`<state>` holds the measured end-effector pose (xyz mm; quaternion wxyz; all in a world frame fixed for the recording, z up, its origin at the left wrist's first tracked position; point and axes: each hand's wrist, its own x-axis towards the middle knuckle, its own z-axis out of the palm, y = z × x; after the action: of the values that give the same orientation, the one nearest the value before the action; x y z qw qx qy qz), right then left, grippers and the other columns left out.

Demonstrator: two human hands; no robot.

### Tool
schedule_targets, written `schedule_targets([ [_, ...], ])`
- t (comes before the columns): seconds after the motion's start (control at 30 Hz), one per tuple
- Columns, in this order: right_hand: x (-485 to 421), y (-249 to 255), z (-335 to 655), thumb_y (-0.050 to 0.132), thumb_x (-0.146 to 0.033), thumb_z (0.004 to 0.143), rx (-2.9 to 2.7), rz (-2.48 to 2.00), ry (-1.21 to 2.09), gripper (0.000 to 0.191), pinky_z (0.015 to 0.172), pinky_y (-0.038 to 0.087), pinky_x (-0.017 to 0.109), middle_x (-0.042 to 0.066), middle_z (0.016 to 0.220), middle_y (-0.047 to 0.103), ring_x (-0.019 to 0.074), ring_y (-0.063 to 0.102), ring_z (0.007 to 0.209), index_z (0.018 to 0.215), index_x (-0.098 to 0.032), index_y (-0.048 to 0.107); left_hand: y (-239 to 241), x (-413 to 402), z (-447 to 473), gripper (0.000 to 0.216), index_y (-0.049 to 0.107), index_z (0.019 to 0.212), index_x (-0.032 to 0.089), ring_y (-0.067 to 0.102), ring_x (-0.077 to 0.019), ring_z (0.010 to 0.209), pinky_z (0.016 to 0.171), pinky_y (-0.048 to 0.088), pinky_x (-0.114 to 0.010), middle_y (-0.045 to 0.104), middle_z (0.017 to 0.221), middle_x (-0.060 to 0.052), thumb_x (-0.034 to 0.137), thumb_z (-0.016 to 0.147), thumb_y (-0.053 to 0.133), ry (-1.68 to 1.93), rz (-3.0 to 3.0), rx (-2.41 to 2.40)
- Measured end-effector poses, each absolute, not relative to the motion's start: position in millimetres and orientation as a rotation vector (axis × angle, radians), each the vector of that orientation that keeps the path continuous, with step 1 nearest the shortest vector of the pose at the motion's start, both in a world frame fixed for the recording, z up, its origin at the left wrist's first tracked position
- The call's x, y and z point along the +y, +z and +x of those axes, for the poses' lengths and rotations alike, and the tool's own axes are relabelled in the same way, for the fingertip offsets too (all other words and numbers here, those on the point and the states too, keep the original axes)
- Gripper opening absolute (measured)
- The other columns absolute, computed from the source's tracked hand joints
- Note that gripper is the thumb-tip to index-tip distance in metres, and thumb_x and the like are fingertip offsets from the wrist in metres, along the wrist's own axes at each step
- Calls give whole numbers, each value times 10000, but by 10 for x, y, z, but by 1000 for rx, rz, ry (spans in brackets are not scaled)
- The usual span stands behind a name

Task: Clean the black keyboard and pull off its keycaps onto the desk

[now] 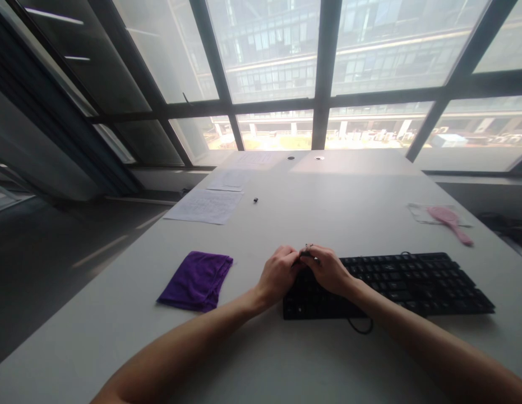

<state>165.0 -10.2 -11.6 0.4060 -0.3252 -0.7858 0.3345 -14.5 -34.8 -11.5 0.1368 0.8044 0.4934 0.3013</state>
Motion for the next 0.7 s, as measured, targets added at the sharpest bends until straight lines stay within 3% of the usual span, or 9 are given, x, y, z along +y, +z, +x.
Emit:
schedule_targets([
  [0.3,-108,-106,1651,509,-245,962,-1931,-833,824,185,758,462,317,43,814,659,183,582,770,850,-192,648,-75,-387,-124,203,662,973,219,586,-194,920,816,477,-313,635,967,-54,337,998,500,900,2311,1425],
  [0.5,-135,-39,1624,469,-271,991,-1889,-750,779,228,791,478,327,69,902,659,195,613,843,882,-201,656,-105,-387,-157,275,548,1210,216,585,-211,956,862,475,-350,643,1001,-58,371,983,538,1073,2343,1330],
  [0.7,-132,-31,1613,477,-287,988,-1835,-900,774,224,762,473,316,54,859,695,195,632,807,867,-205,647,-78,-350,-213,287,542,1212,216,585,-227,971,869,468,-363,659,1020,-63,373,972,556,1059,2487,1327],
])
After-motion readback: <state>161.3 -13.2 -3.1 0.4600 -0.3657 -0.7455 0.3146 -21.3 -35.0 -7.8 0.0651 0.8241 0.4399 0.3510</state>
